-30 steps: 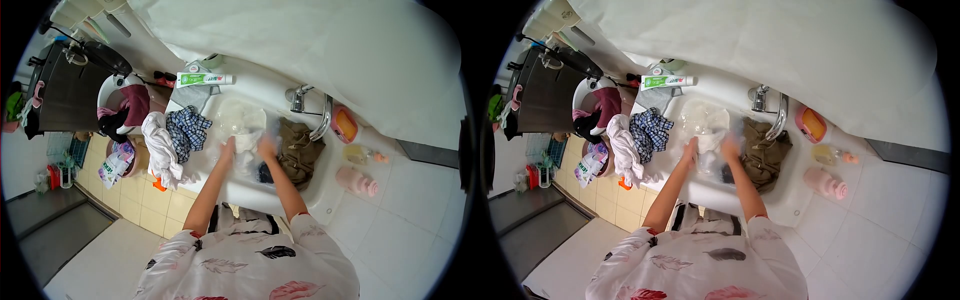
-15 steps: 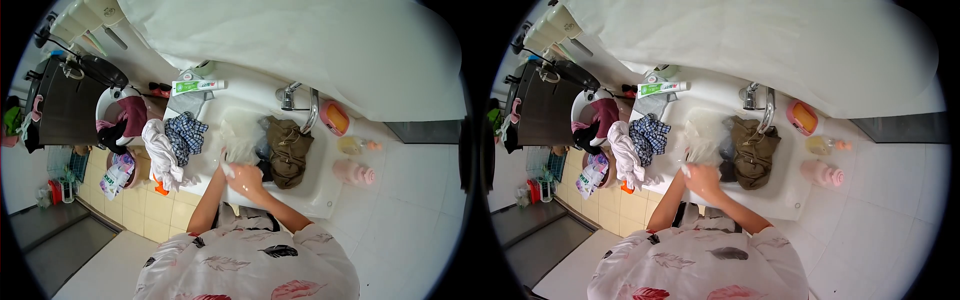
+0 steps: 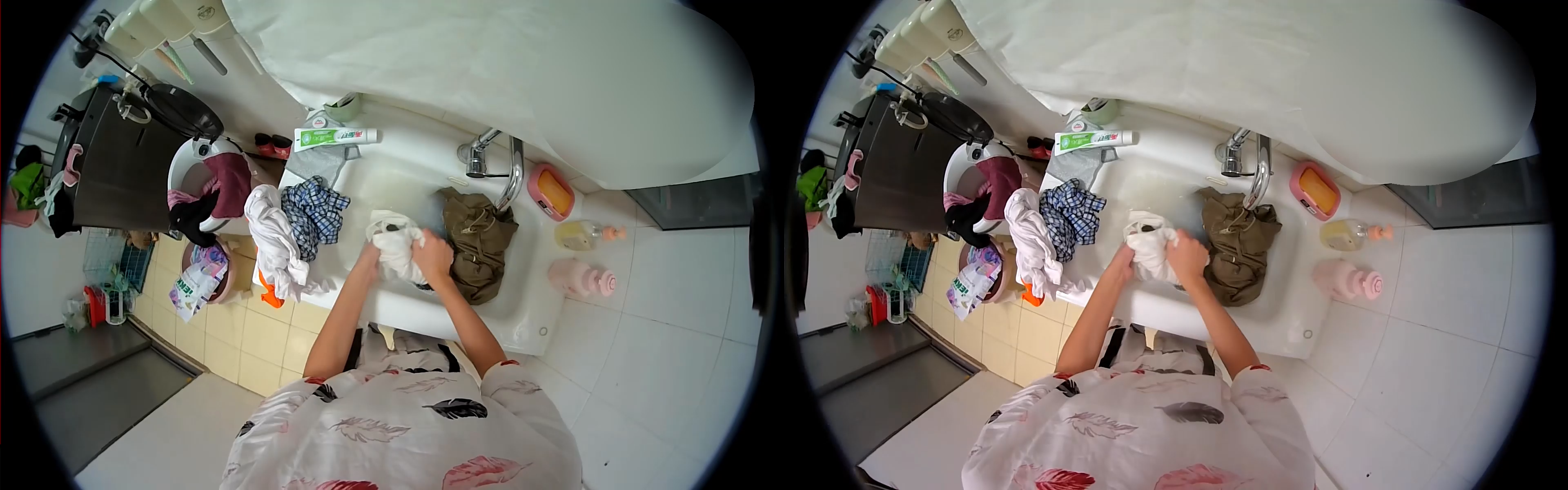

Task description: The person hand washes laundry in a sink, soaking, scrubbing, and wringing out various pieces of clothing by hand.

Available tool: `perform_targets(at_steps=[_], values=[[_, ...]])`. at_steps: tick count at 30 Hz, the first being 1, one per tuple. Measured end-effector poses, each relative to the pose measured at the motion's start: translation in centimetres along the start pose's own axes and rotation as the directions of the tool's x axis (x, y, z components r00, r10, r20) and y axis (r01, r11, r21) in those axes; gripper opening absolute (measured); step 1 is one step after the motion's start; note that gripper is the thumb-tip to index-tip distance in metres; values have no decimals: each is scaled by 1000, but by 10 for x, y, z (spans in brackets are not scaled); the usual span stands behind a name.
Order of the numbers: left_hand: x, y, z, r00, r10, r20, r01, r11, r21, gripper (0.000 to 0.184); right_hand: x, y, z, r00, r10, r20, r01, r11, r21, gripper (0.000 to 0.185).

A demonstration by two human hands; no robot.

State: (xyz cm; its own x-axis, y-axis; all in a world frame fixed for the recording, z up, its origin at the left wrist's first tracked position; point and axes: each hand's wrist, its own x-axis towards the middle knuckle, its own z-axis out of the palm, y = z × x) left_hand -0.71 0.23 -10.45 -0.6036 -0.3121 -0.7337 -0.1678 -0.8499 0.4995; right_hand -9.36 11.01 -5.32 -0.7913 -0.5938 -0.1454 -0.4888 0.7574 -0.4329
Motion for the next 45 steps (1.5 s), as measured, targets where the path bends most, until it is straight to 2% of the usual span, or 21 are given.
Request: perform_targets(at_steps=[1, 3, 5, 8, 10, 11, 16, 19, 21, 22, 24, 27, 29, 30, 31, 32, 33, 36, 38, 41, 45], values=[[3, 0, -3, 1000, 1, -3, -1, 1000, -3, 30, 5, 6, -2, 997, 77, -22, -76, 997, 27, 20], [-8, 13, -1, 925, 372, -80, -284, 816, 504, 35, 9, 18, 1, 988, 147, -36, -145, 988, 59, 22], [-16, 19, 1, 895, 437, -87, -302, 737, 605, 42, 8, 26, 4, 988, 80, -133, -65, 992, 113, 29], [-13, 19, 2, 830, 558, -3, -322, 483, 815, 49, 0, 20, 3, 1000, -11, -25, 14, 995, 102, 46], [-8, 7, 6, 659, 750, 53, -229, 133, 964, 58, -7, 17, 16, 979, -191, -68, 189, 982, -27, 66], [-10, 5, 9, 662, 748, 52, -228, 134, 964, 58, -7, 15, 21, 980, -188, -66, 187, 982, -28, 66], [6, -5, 10, 505, 765, 399, -44, -439, 897, 70, 9, 16, 45, 965, -171, 201, 210, 959, -192, 76], [31, -11, 1, 534, 659, 530, -63, -594, 802, 68, 23, 24, 59, 934, -73, 350, 148, 970, -193, 68], [46, -6, -2, 619, 590, 519, -127, -577, 807, 63, 35, 42, 80, 821, -41, 569, 170, 970, -175, 54], [56, -1, 1, 768, 493, 408, -128, -506, 853, 60, 44, 48, 80, 822, -38, 569, 168, 969, -179, 54], [72, -6, -1, 884, 360, 300, -124, -438, 891, 57, 56, 50, 69, 582, 13, 813, 110, 989, -94, 46], [93, -7, -7, 692, 583, 425, -96, -510, 855, 49, 57, 69, 88, 704, 24, 710, -30, 1000, -5, 41], [107, 4, -6, 919, 239, 313, -187, -435, 881, 48, 49, 76, 109, 817, 80, 571, -72, 997, -37, 39], [100, 4, 0, 916, 241, 321, -194, -435, 880, 48, 45, 72, 112, 898, 123, 422, -110, 992, -56, 37], [90, 2, 2, 766, 481, 427, -249, -390, 887, 48, 41, 68, 114, 903, 121, 413, -107, 993, -57, 37], [78, 3, 4, 551, 684, 477, -312, -362, 879, 49, 36, 60, 112, 986, 47, 161, -44, 999, -21, 39], [66, 6, 7, 547, 684, 483, -312, -369, 875, 49, 32, 51, 106, 994, -25, -103, 25, 1000, 0, 44], [32, 5, 11, 514, 773, 373, -323, -228, 918, 54, 21, 34, 75, 980, -54, -190, 72, 993, 91, 54], [17, 9, 7, 713, 667, 217, -215, -86, 973, 55, 16, 34, 56, 996, -8, -86, 25, 980, 198, 58], [3, 14, -6, 778, 585, 229, -297, 22, 955, 55, 9, 55, 46, 999, -27, -16, 31, 926, 375, 50], [-5, 20, -33, 656, 631, 414, -530, -5, 848, 47, -16, 61, 15, 999, -3, -54, 32, 843, 537, 21]])
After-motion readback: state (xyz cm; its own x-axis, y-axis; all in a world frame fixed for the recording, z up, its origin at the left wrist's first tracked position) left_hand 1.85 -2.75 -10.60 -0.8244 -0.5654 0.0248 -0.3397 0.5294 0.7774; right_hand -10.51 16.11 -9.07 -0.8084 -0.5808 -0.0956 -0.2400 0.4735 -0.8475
